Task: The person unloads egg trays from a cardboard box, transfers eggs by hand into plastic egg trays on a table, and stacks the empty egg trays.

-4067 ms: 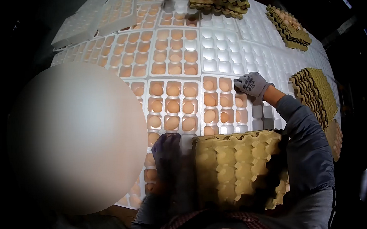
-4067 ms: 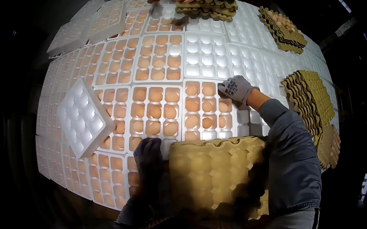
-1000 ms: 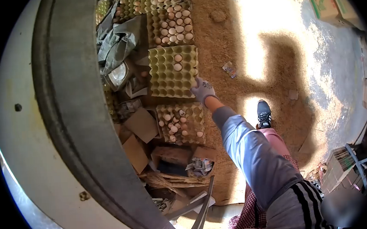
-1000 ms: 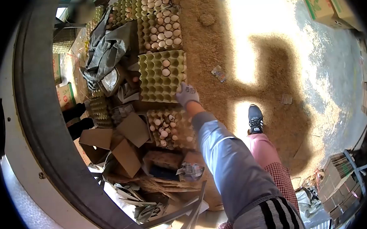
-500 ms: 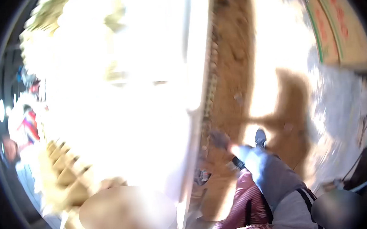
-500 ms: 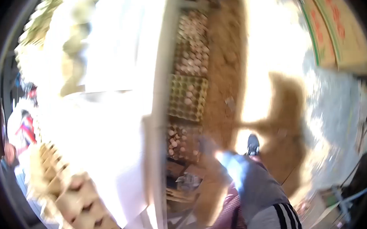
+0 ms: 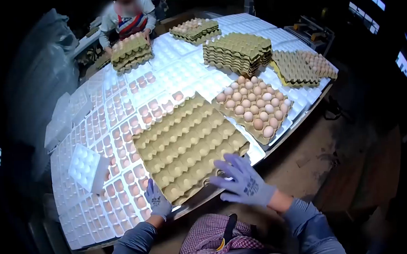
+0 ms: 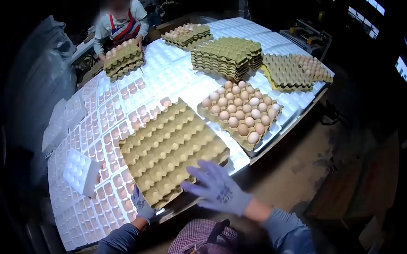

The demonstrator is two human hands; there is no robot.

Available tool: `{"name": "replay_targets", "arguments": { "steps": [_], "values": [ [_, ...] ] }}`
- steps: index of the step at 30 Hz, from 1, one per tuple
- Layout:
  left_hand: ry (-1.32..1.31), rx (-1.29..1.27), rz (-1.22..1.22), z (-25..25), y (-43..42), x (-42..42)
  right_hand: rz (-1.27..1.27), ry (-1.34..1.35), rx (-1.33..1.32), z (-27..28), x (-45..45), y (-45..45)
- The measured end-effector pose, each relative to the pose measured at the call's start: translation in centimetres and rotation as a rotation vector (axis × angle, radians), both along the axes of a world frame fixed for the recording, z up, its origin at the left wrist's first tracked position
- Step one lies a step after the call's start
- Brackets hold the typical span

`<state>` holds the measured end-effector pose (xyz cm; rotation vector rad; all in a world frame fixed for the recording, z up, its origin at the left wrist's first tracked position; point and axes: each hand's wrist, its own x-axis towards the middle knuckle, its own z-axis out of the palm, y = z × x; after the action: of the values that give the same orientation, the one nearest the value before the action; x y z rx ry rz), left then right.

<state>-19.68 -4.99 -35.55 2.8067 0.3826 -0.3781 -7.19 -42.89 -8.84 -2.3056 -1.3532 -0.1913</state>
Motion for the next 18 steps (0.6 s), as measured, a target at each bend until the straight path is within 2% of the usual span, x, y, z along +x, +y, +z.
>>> {"name": "replay_targets", "arguments": {
  "steps": [1, 2, 3, 5, 6, 8, 9, 11, 13, 16, 18],
  "values": [
    [-0.059, -0.020, 0.017, 1.6, -0.9, 1.1, 0.004, -0.024, -0.031, -0.2, 0.5, 0.1],
    [-0.218, -0.031, 0.043, 8.0, -4.1, 1.8, 0.012, -0.103, -0.175, 1.0, 3.5, 0.4],
    [-0.393, -0.050, 0.076, 11.6, -5.8, 2.5, 0.004, -0.173, -0.310, 1.5, 6.1, 1.0],
    [-0.457, -0.013, 0.041, 10.9, -5.6, 2.7, 0.119, -0.219, -0.514, 1.0, 10.1, 1.8],
    [-0.461, -0.026, 0.043, 11.0, -5.6, 2.6, 0.130, -0.235, -0.529, 0.8, 10.5, 1.7],
    [-0.486, -0.015, 0.027, 10.1, -5.2, 2.5, 0.205, -0.036, -0.335, 1.4, 11.2, 1.3],
    [-0.499, 0.007, -0.005, 9.1, -5.0, 2.7, 0.215, -0.054, -0.360, 2.3, 11.5, 1.1],
    [-0.486, -0.026, 0.028, 10.0, -5.2, 2.7, -0.065, -0.213, -0.304, 5.6, 11.9, 0.6],
    [-0.454, 0.000, 0.015, 10.7, -5.5, 2.6, -0.259, -0.315, -0.128, 7.4, 15.3, 0.2],
    [-0.434, -0.077, 0.031, 11.8, -5.5, 2.6, -0.377, -0.517, -0.096, 10.5, 24.2, -0.8],
    [-0.400, -0.089, 0.025, 12.2, -5.4, 2.7, -0.409, -0.398, -0.126, 13.0, 30.8, -2.8]
  ]
}}
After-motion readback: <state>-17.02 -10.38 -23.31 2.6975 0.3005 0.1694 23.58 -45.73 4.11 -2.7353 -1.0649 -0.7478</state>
